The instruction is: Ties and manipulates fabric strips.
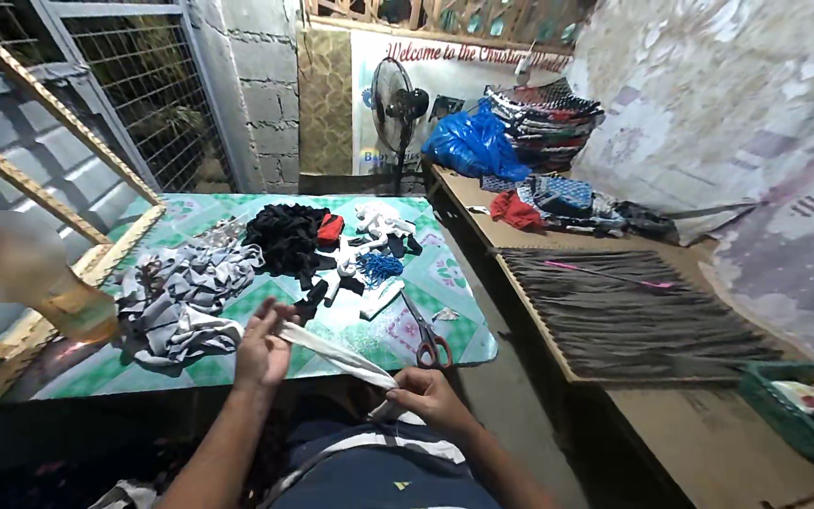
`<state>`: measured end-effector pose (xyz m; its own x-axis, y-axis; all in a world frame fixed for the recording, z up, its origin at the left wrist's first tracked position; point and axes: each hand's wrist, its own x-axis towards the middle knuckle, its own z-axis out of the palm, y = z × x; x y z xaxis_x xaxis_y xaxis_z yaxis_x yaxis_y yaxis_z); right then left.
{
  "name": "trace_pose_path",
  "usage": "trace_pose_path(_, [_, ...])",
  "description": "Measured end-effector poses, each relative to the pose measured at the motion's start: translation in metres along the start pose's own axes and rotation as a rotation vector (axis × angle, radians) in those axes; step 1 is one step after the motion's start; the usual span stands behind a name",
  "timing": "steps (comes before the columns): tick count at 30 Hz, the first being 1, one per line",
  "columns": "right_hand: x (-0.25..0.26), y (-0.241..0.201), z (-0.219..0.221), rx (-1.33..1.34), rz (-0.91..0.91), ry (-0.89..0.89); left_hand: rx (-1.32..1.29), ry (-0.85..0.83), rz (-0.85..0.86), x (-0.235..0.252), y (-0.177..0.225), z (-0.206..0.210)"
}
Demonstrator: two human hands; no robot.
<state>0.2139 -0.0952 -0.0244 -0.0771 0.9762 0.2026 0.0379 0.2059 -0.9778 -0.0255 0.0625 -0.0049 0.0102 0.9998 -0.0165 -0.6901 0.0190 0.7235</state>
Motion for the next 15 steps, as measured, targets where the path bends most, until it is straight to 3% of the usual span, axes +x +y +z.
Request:
trace_pose_path(8, [-0.024,-0.005,-0.026,-0.082,-0.067,0.035,0.213,0.289,0.111,0.070,0.027,-0.053])
trace_pose_path(15, [-0.045,-0.016,-0.052,-0.058,-0.074,0.102,0.418,0.296,0.175,0.076,0.032,-0.066])
